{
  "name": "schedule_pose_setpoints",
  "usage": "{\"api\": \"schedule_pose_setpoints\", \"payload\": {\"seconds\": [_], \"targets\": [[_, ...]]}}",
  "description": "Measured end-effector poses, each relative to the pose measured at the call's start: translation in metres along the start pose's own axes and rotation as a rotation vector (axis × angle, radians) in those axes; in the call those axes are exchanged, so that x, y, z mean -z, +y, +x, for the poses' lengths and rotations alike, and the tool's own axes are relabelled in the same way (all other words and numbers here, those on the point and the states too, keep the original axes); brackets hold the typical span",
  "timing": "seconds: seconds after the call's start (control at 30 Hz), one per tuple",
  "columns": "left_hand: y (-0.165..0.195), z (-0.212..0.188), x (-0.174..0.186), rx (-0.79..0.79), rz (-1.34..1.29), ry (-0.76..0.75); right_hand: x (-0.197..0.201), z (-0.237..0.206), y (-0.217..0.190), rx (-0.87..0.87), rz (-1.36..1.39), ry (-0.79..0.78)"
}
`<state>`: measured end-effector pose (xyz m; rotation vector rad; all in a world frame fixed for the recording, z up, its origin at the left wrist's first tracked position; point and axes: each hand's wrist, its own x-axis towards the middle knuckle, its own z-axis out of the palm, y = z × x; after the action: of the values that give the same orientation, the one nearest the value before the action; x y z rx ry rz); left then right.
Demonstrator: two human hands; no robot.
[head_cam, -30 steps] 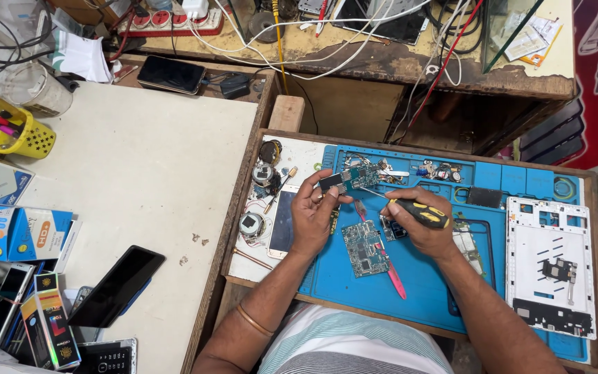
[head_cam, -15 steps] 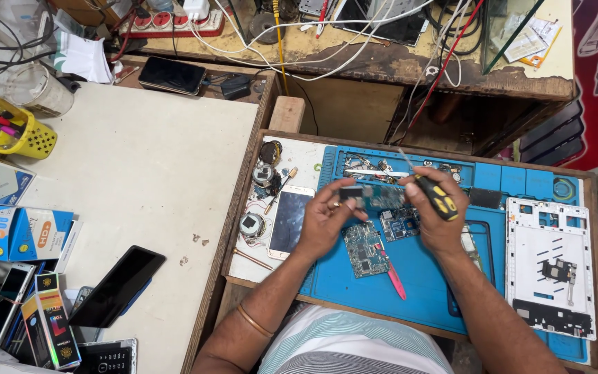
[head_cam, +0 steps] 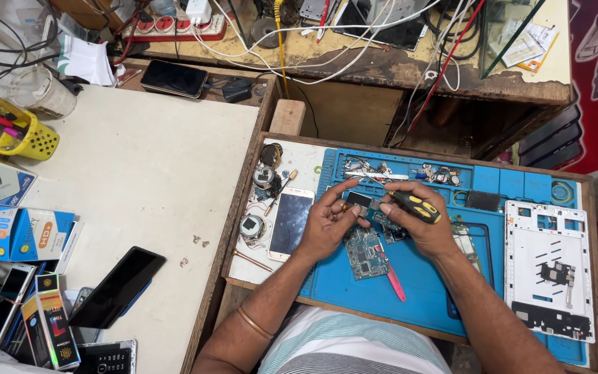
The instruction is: The person repairs a circuit board at a workbench, holding the board with one hand while using a screwdriver to unscrew and adjust components on it. They reposition the board and work on different sections throughout the episode.
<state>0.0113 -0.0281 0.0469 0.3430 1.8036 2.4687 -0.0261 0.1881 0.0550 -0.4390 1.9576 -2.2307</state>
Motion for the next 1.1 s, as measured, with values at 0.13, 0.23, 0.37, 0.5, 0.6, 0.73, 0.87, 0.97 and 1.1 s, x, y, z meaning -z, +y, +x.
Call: {"api": "schedule_pose_setpoints", "payload": {"seconds": [0.13,0.23,0.37,0.5,0.6,0.73,0.87,0.97,1.1], "targets": [[0.0033,-0.0027,-0.0004,0.032,0.031,-0.048,-0.0016,0.0014,-0.0033,-0.089,0.101,0.02],[0.0056,-0.0021,-0.0013,0.036,0.066,-0.071,-0.0011,0.0034,-0.0061,-0.12,0.148,0.006],[0.0073,-0.003,-0.0027,0.044,0.07,-0.061,0.0004,0.0026,-0.0051,-0.141,0.141,-0.027],[0.005,-0.0042,-0.0023,0.046,0.09,-0.06,0.002,0.0013,-0.0004,-0.127,0.099,-0.025],[0.0024,-0.0044,-0.0009,0.03,0.12,-0.073,0.0022,0.0006,0.0014,-0.105,0.117,-0.024],[0.0011,-0.0042,0.0003,0.02,0.114,-0.085,0.002,0.0008,0.0006,-0.068,0.109,-0.018],[0.0019,-0.0043,-0.001,0.037,0.036,-0.071,0.0005,-0.0005,0.0006,-0.046,0.095,-0.009],[0.0017,-0.0019,-0.0019,0.04,0.001,-0.06,0.001,-0.0004,0.0007,-0.021,0.079,0.002],[-0.0021,-0.0005,0.0002,0.071,-0.039,-0.032,-0.0002,-0.0003,0.0001,-0.021,0.032,0.049]]}}
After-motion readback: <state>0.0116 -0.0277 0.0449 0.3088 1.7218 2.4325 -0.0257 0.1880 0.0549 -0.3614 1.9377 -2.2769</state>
